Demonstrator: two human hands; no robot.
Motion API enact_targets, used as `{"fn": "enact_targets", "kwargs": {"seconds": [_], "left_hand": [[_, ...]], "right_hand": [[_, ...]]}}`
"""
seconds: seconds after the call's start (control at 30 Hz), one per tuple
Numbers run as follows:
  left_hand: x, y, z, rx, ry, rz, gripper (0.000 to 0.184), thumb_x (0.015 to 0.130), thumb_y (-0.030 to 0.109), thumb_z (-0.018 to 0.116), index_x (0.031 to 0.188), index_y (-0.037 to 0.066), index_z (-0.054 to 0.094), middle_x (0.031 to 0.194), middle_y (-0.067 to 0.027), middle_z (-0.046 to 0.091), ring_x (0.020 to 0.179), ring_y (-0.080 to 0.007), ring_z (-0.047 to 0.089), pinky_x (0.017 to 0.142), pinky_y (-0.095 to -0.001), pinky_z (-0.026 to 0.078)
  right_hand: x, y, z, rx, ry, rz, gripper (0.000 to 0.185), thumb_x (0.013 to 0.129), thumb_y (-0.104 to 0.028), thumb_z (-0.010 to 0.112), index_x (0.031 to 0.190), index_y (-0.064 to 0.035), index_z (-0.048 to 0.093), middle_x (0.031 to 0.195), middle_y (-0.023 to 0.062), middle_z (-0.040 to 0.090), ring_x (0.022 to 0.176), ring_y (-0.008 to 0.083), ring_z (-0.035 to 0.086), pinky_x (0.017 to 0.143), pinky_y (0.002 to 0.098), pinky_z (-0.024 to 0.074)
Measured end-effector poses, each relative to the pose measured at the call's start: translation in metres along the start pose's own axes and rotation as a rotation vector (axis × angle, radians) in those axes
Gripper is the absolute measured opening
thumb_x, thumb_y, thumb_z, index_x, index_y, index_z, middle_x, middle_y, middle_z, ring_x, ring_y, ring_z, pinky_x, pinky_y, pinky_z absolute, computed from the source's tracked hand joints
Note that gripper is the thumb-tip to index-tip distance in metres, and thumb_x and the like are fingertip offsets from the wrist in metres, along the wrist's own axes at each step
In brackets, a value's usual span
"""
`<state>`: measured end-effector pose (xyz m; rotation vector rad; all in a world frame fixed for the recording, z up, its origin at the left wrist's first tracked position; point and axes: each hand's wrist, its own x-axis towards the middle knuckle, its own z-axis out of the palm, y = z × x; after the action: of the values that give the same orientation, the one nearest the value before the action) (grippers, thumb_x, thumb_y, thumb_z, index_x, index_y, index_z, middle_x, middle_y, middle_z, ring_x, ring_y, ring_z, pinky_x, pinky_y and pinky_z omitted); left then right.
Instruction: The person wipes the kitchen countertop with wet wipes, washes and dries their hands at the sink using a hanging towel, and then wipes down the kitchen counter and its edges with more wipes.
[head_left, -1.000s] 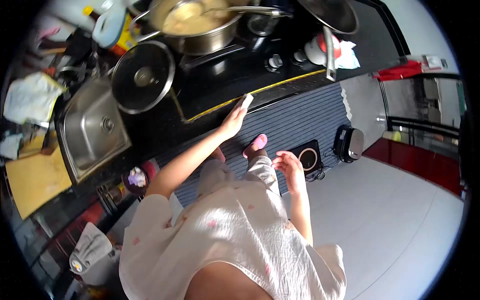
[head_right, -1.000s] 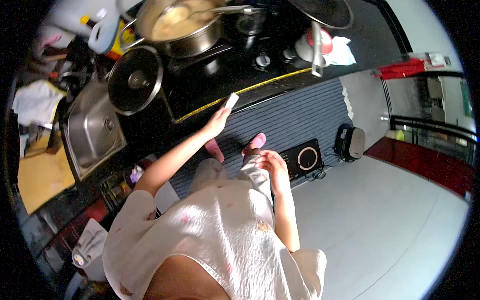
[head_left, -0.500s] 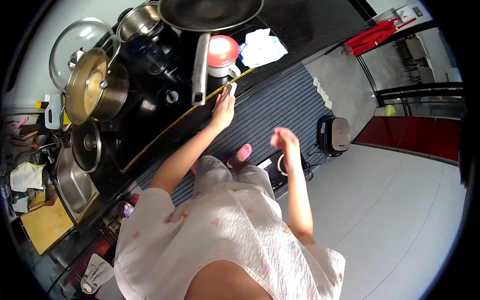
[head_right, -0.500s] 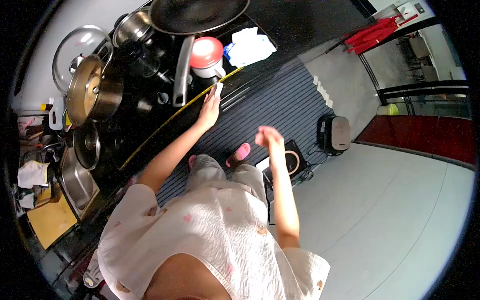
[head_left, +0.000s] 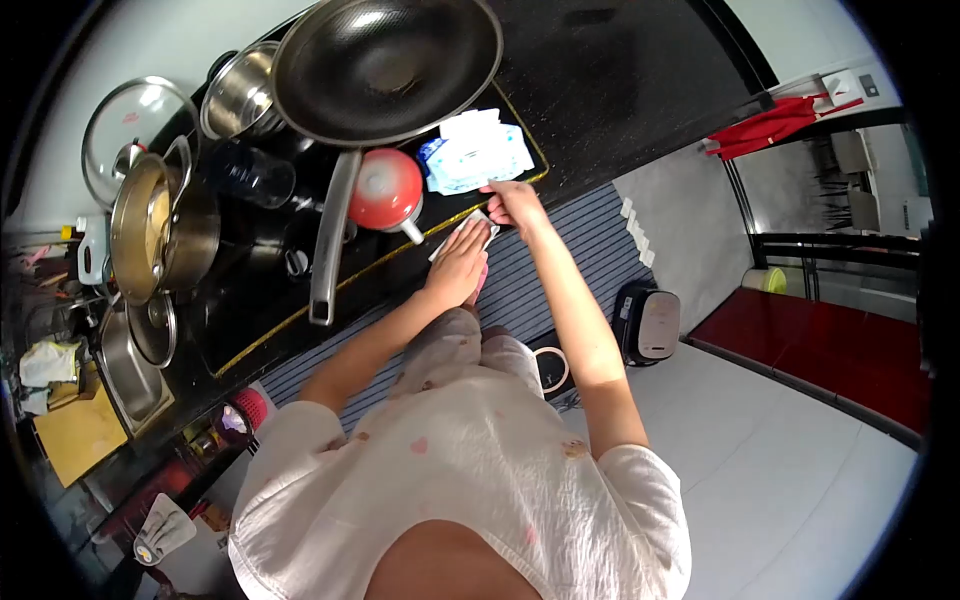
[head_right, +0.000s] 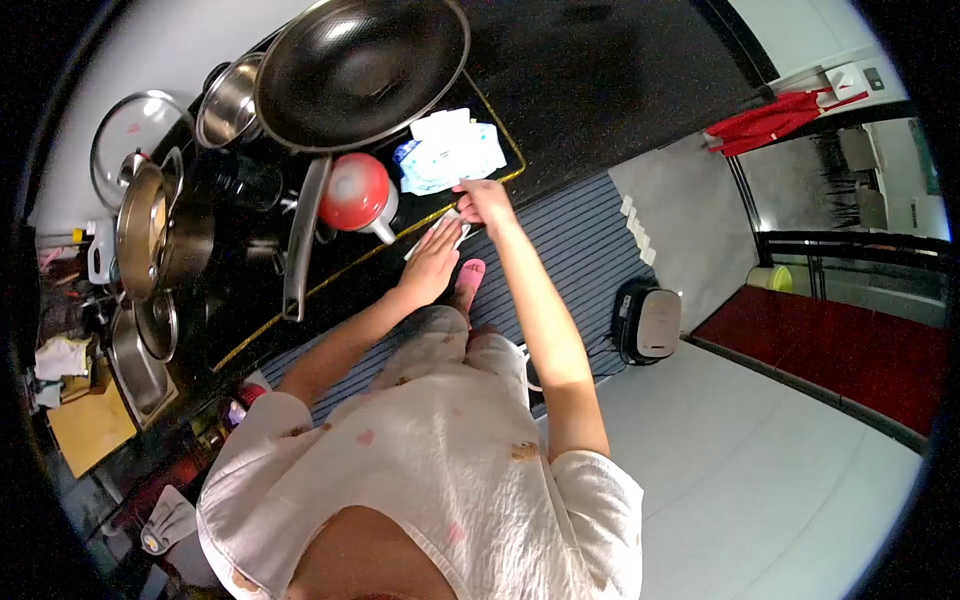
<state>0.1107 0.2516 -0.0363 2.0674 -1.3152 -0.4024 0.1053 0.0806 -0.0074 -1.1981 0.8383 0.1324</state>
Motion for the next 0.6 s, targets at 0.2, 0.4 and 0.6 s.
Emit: {"fn": "enact_targets", "kwargs": {"seconds": [0.2,0.4,0.6], "left_hand": [[0.067,0.024,0.027,-0.161,0.125,0.022,0.041,0.086,0.016,0.037,0.122,-0.002,0.034,0.128,-0.0176,0.033,0.122,-0.0297,0.027,0.1,-0.0392,0.02],[0.154,0.056,0.081,-0.38,0.284,-0.07,0.043,0.087,0.015,0.035,0.125,-0.003,0.028,0.131,-0.0194,0.029,0.124,-0.0314,0.024,0.101,-0.0398,0.018],[0.231,0.066,0.112,0.026,-0.028,0.239,0.042,0.087,0.02,0.035,0.124,0.0,0.033,0.131,-0.0137,0.031,0.124,-0.0251,0.025,0.102,-0.0363,0.017]], "right_hand": [[-0.055,-0.036,-0.059,0.048,0.025,-0.269,0.023,0.085,-0.017,0.045,0.097,-0.0028,0.057,0.063,-0.0015,0.054,0.056,0.0062,0.051,0.054,0.0182,0.0427],[-0.149,-0.018,-0.153,0.329,0.468,-0.392,0.023,0.086,-0.017,0.041,0.095,-0.0001,0.054,0.062,0.0012,0.049,0.058,0.0096,0.046,0.055,0.0217,0.039],[-0.185,0.029,-0.195,0.48,0.549,-0.295,0.021,0.086,-0.015,0.042,0.093,-0.0001,0.054,0.064,0.0024,0.05,0.059,0.0104,0.047,0.057,0.0227,0.0395]]}}
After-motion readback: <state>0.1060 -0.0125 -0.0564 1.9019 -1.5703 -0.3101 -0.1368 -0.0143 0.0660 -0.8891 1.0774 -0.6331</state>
